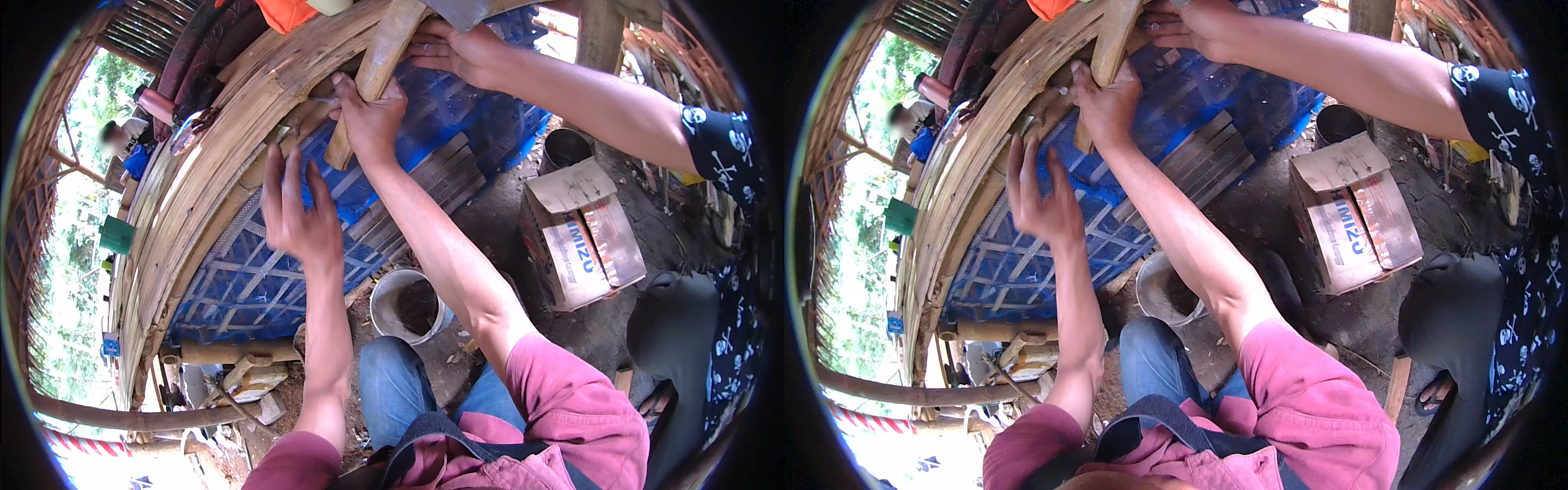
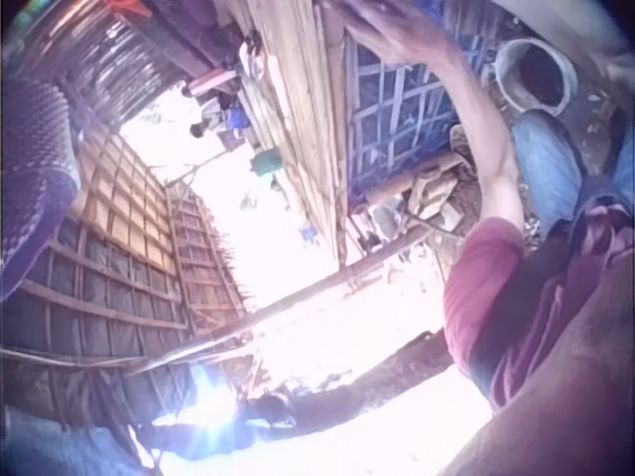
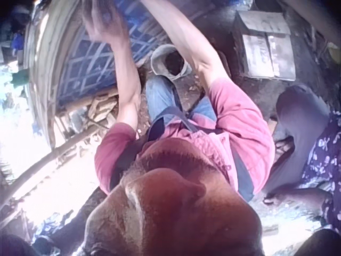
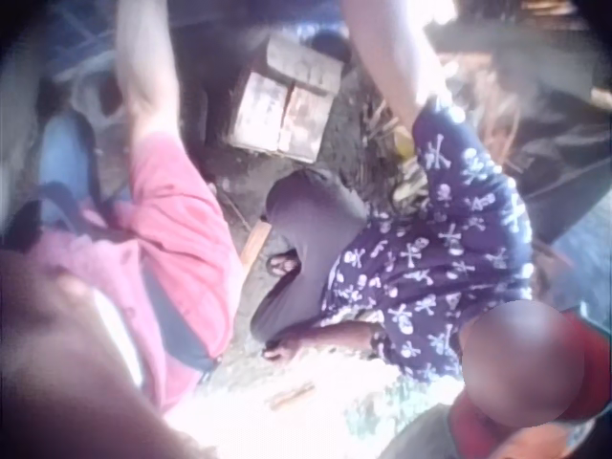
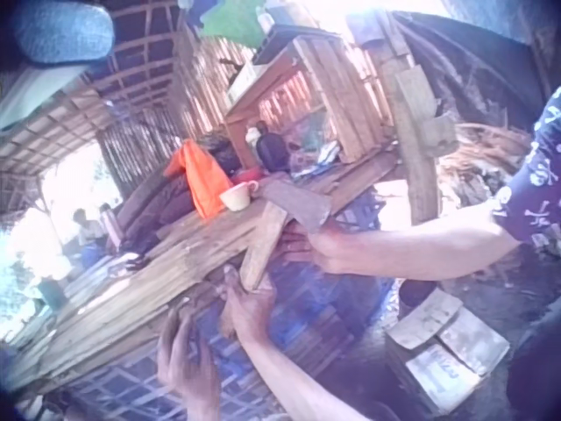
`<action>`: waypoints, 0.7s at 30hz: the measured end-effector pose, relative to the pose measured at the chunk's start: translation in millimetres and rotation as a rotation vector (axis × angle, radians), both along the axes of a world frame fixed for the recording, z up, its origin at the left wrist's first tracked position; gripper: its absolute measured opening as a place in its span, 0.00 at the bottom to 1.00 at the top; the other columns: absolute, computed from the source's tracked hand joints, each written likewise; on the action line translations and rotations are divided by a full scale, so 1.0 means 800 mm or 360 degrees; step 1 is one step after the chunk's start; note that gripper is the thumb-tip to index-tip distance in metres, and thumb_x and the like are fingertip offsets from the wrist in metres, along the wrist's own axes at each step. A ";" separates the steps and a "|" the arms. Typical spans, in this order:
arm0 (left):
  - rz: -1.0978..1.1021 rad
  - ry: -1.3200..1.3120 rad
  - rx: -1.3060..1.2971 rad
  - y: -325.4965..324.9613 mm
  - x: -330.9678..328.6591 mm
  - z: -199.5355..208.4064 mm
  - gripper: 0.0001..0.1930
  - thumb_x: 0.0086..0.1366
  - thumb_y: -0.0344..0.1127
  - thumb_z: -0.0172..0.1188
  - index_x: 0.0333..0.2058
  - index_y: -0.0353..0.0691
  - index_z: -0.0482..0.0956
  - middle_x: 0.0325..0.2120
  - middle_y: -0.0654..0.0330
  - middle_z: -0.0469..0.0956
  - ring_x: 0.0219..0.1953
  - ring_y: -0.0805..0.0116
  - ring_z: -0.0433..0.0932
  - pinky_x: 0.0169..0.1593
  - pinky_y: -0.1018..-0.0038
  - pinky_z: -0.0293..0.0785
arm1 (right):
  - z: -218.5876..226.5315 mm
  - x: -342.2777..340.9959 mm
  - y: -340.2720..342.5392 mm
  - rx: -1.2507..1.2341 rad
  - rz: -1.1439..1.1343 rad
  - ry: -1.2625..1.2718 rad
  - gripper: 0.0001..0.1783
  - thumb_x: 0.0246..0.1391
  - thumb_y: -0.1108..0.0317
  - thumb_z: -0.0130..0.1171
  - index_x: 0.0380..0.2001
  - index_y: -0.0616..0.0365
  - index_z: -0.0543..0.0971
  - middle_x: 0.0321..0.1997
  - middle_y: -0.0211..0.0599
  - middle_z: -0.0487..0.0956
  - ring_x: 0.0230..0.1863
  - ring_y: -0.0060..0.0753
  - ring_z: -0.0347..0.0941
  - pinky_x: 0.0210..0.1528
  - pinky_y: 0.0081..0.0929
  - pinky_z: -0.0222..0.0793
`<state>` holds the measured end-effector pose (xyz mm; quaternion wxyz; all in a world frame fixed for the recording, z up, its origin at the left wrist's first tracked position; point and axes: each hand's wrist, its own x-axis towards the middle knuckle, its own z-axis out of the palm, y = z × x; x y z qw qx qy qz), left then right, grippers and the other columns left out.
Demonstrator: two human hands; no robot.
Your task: The person sits on the ground and uses a hammer to drive nails into a wooden frame. They repeatedly pick up nails from a white bucket and hammer them into the wood structure.
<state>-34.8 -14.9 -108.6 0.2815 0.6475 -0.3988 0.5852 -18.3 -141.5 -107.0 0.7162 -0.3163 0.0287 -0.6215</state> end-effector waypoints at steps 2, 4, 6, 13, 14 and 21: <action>-0.0093 -0.0164 0.0114 0.026 -0.029 0.024 0.22 0.51 0.33 0.70 0.46 0.42 0.78 0.46 0.52 0.77 0.48 0.57 0.77 0.48 0.67 0.75 | -0.001 0.002 0.000 -0.0005 -0.0016 -0.0026 0.12 0.54 0.73 0.64 0.38 0.64 0.72 0.29 0.34 0.79 0.23 0.19 0.76 0.20 0.18 0.75; 0.0188 -0.0208 0.0404 0.020 -0.030 0.076 0.25 0.51 0.36 0.70 0.50 0.43 0.76 0.47 0.54 0.77 0.48 0.57 0.77 0.48 0.67 0.74 | 0.001 0.000 0.004 -0.0044 -0.0005 -0.0032 0.11 0.53 0.74 0.63 0.37 0.64 0.73 0.29 0.34 0.79 0.23 0.19 0.76 0.20 0.18 0.75; 0.0356 -0.0174 0.0710 0.003 -0.011 0.097 0.28 0.50 0.39 0.71 0.51 0.44 0.75 0.46 0.56 0.77 0.47 0.57 0.76 0.47 0.67 0.74 | -0.001 0.002 0.001 -0.0071 -0.0033 -0.0101 0.10 0.53 0.74 0.63 0.37 0.64 0.73 0.29 0.34 0.79 0.22 0.19 0.76 0.20 0.18 0.75; 0.0391 -0.0139 0.1016 -0.022 0.034 0.110 0.25 0.49 0.41 0.71 0.47 0.46 0.78 0.40 0.61 0.78 0.42 0.59 0.79 0.41 0.66 0.76 | 0.004 0.003 0.008 0.0032 -0.0098 -0.0009 0.11 0.52 0.72 0.64 0.34 0.65 0.74 0.25 0.33 0.78 0.21 0.18 0.75 0.19 0.18 0.74; 0.0335 -0.0170 0.0976 -0.022 0.037 0.109 0.24 0.49 0.41 0.70 0.46 0.46 0.78 0.40 0.61 0.79 0.41 0.58 0.79 0.40 0.66 0.76 | 0.002 0.003 0.006 0.0009 -0.0087 -0.0043 0.11 0.52 0.72 0.64 0.34 0.65 0.74 0.24 0.33 0.78 0.21 0.18 0.75 0.19 0.18 0.75; 0.0287 -0.0218 0.0933 -0.019 0.041 0.106 0.25 0.49 0.44 0.70 0.47 0.46 0.79 0.40 0.60 0.79 0.40 0.57 0.79 0.39 0.66 0.76 | -0.022 -0.028 0.018 -0.0028 0.0019 0.0072 0.13 0.56 0.66 0.63 0.36 0.65 0.73 0.22 0.27 0.74 0.20 0.14 0.70 0.19 0.16 0.69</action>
